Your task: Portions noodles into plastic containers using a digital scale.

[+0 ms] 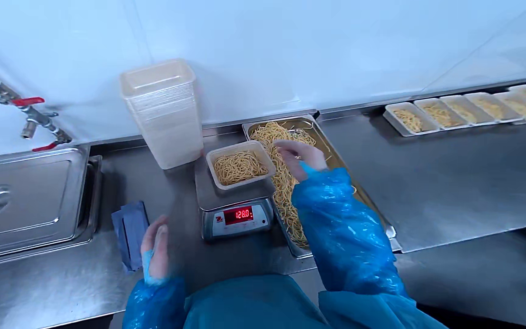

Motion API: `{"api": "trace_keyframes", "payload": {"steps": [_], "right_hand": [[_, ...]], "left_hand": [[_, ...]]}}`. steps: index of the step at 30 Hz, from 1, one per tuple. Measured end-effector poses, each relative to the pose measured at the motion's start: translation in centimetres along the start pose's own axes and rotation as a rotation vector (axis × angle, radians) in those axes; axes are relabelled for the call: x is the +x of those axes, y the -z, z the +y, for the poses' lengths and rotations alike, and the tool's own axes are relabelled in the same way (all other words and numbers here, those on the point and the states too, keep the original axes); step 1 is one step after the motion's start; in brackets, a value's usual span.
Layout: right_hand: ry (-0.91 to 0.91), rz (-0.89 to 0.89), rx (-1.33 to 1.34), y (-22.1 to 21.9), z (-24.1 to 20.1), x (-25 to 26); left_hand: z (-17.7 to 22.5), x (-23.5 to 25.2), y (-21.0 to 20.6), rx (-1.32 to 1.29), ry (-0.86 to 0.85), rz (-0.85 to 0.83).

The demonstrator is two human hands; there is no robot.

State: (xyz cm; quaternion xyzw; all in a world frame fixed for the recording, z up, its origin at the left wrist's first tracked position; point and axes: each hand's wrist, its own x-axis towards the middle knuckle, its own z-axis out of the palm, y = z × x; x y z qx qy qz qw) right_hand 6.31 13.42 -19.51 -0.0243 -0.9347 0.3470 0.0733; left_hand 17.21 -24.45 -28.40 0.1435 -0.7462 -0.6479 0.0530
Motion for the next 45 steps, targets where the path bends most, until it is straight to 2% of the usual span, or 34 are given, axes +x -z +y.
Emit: {"api": "trace_keyframes", "payload": {"steps": [1,3,5,8,10,14,16,20,25,28,31,32,35,36,38,40,42,43,45], "right_hand": [[-0.107,0.017,-0.047,-0.2,2.3,-0.5],[-0.314,-0.123,-0.224,-1.9,7.3,-2.4],[-0.380,-0.292,-0.394,-4.8,10.9,-5.8],[-0.435,-0.440,-0.372,-6.3,11.9,-9.5],[-0.470,-0.401,-0.260,-4.2,10.4,-10.3],[-0.359,0.048,-0.081,1.3,7.0,-10.0],[-0.291,0.204,-0.030,3.8,4.9,-9.2],[-0.105,0.345,0.151,7.5,0.1,-6.8],[0.145,0.334,0.367,8.5,-6.5,-2.9],[0.203,0.247,0.395,6.5,-8.7,-0.9],[0.267,0.056,0.203,2.6,-8.7,1.8],[0.303,-0.049,0.083,1.0,-8.0,2.5],[0.331,-0.509,-0.270,-2.8,-5.7,4.1],[0.361,-0.570,-0.308,-3.3,-4.9,4.3],[0.414,-0.442,-0.179,-2.6,-3.7,3.6],[0.296,-0.228,-0.025,-0.8,-2.7,2.1],[0.050,-0.033,0.067,0.0,-0.5,0.6],[-0.109,0.031,0.111,-0.1,0.8,0.0],[-0.408,0.048,0.210,-1.0,2.9,-1.7]], "left_hand": [[-0.3,0.0,0.3,-0.016,-0.020,0.029],[-0.7,0.0,0.6,-0.037,-0.041,0.054],[-0.5,-0.1,0.5,-0.040,-0.043,0.051],[0.0,0.0,-0.1,-0.049,-0.061,0.038],[0.0,0.0,-0.6,-0.044,-0.083,0.023],[0.8,-0.3,-1.4,-0.029,-0.064,-0.034],[1.1,-0.4,-1.7,-0.031,-0.062,-0.054],[1.2,-0.4,-1.9,-0.036,-0.072,-0.071],[1.7,-0.5,-1.7,-0.045,-0.081,-0.062],[1.3,-0.7,-1.3,-0.051,-0.093,-0.036],[0.7,-0.3,-1.0,-0.080,-0.103,0.014],[0.6,-0.5,-0.9,-0.086,-0.093,0.022],[0.5,-1.0,-0.5,-0.067,-0.080,0.043],[0.4,-1.1,-0.3,-0.066,-0.092,0.056],[0.1,-1.1,0.3,-0.079,-0.106,0.090],[-0.4,-1.6,0.8,-0.084,-0.099,0.117],[-0.7,-1.8,1.0,-0.068,-0.087,0.146],[-0.8,-1.9,1.0,-0.068,-0.085,0.155],[-0.9,-2.0,0.6,-0.071,-0.074,0.157]]}}
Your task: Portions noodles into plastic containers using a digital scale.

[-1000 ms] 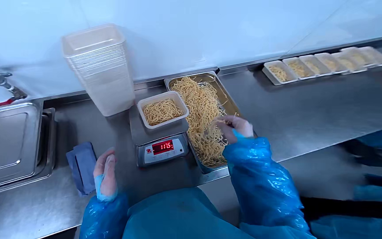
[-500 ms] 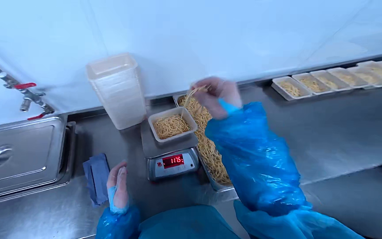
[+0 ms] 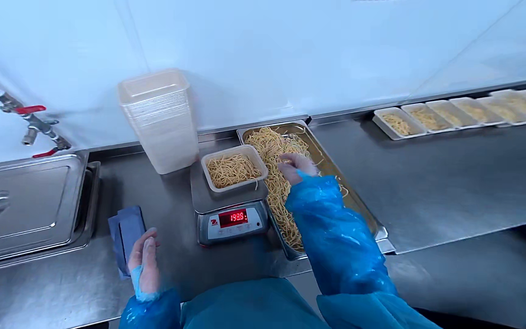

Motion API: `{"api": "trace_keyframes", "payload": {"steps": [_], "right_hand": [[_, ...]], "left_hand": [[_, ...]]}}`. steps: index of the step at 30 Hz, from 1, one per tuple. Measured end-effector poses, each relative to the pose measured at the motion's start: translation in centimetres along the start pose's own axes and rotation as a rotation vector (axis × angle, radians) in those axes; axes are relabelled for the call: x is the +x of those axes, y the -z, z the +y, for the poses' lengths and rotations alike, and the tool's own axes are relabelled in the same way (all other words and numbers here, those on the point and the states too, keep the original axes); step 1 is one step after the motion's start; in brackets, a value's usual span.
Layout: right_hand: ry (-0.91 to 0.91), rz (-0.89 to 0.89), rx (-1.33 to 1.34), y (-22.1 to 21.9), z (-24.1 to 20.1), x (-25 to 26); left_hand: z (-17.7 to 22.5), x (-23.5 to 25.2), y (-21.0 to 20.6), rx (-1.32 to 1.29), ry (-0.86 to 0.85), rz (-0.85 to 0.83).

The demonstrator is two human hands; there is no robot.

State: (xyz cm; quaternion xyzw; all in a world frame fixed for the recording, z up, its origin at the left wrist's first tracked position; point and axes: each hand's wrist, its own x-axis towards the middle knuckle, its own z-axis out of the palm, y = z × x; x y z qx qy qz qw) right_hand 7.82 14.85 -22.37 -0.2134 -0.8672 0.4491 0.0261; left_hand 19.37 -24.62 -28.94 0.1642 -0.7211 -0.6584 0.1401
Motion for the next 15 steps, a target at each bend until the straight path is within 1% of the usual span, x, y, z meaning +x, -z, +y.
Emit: {"api": "trace_keyframes", "payload": {"steps": [1,3,6,9,10,12,14,15], "right_hand": [[-0.096,-0.015,0.033,-0.4,0.9,-0.5],[-0.177,-0.065,0.078,-1.7,1.4,-2.4],[-0.200,-0.229,0.174,-4.0,0.9,-4.8],[-0.219,-0.353,0.331,-4.7,-0.5,-5.6],[-0.204,-0.385,0.410,-4.4,-1.2,-5.7],[-0.091,-0.456,0.519,-3.5,-2.4,-5.6],[0.050,-0.483,0.520,-2.7,-3.5,-5.0],[0.081,-0.459,0.493,-2.5,-4.2,-4.6]], "left_hand": [[0.1,0.0,-0.3,0.000,0.004,-0.008],[0.3,-0.1,-1.0,0.002,-0.010,-0.030],[0.8,-0.1,-2.0,0.010,-0.027,-0.087],[1.6,-0.2,-2.8,0.002,-0.026,-0.123],[1.7,-0.2,-2.9,-0.002,-0.027,-0.127],[1.8,-0.1,-3.0,-0.003,-0.027,-0.135],[1.7,0.0,-3.1,-0.002,-0.020,-0.150],[1.6,0.1,-3.1,-0.002,-0.020,-0.155]]}}
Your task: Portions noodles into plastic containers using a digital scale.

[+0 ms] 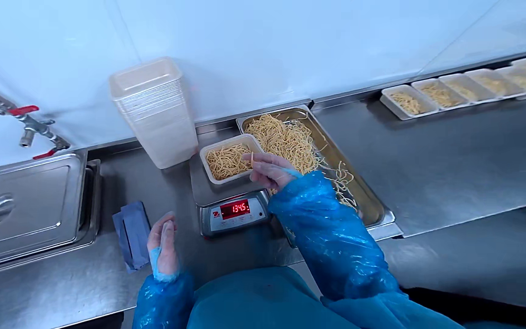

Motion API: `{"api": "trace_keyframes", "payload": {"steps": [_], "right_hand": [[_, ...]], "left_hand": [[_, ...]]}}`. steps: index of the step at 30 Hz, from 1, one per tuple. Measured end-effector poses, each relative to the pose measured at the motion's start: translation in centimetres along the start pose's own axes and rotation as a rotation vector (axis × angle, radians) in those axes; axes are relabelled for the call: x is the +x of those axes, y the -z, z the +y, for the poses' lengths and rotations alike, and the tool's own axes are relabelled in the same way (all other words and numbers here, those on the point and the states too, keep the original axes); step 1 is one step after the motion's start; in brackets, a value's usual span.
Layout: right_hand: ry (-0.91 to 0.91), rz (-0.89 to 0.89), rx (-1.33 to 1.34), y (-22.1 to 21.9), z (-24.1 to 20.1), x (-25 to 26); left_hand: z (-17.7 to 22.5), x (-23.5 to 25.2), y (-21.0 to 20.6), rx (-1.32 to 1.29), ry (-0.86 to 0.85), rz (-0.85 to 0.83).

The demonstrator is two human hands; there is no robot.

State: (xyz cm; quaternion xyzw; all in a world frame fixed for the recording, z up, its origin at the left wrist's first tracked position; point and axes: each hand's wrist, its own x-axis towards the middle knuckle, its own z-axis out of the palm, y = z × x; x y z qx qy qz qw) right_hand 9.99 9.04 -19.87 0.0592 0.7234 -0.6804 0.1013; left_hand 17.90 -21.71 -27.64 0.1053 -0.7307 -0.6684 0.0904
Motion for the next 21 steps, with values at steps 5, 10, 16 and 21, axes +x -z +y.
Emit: {"api": "trace_keyframes", "payload": {"steps": [5,10,16,21], "right_hand": [[0.011,0.224,-0.250,1.2,-0.7,1.0],[0.043,0.311,-0.567,3.5,0.8,0.5],[-0.028,0.457,-0.522,6.8,1.4,-2.2],[-0.185,0.427,-0.586,9.9,6.4,-5.1]], "left_hand": [[-0.4,0.3,0.3,-0.032,-0.028,0.025],[-0.7,0.1,0.4,-0.035,-0.012,0.031],[1.0,1.2,-2.0,-0.034,-0.026,-0.197],[3.8,6.9,-7.6,0.111,0.197,-0.438]]}}
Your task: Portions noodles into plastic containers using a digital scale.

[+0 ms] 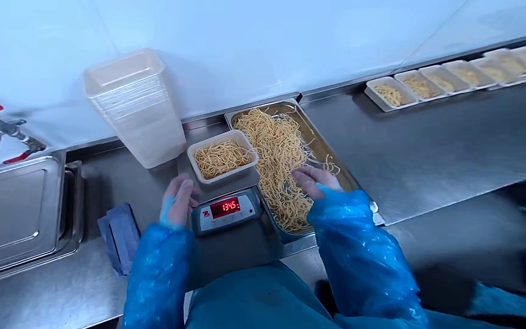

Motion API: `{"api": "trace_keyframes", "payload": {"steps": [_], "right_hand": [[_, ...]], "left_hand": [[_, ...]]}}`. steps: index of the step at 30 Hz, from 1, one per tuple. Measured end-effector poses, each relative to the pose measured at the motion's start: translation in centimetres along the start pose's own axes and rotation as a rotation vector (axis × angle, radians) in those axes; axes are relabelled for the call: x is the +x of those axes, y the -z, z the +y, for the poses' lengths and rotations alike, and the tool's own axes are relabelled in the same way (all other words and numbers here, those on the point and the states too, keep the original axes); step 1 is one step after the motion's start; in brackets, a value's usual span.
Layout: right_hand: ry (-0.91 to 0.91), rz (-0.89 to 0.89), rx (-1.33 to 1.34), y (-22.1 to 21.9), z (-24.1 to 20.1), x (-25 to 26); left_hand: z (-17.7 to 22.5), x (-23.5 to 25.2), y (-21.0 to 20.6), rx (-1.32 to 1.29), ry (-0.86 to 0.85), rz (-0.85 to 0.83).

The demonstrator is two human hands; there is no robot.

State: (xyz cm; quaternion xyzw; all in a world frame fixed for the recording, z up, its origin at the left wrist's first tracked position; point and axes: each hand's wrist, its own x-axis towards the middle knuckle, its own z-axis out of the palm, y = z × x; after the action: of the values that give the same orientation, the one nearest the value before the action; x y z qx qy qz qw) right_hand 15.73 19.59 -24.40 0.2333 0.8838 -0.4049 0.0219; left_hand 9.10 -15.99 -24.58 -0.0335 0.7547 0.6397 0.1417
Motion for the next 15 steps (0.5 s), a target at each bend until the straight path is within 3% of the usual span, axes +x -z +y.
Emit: {"api": "trace_keyframes", "payload": {"steps": [3,7,12,15], "right_hand": [[-0.093,-0.036,0.045,1.1,3.2,-2.0],[-0.157,0.137,0.169,3.8,7.8,-3.7],[-0.154,0.205,0.238,7.1,12.4,-3.6],[-0.068,0.175,0.203,9.0,16.3,-1.9]], "left_hand": [[2.4,4.8,-2.9,0.154,0.148,-0.007],[3.9,8.0,-8.9,0.268,0.113,0.006],[4.3,9.6,-20.9,0.175,0.062,-0.134],[5.8,10.5,-30.0,0.325,0.018,-0.324]]}}
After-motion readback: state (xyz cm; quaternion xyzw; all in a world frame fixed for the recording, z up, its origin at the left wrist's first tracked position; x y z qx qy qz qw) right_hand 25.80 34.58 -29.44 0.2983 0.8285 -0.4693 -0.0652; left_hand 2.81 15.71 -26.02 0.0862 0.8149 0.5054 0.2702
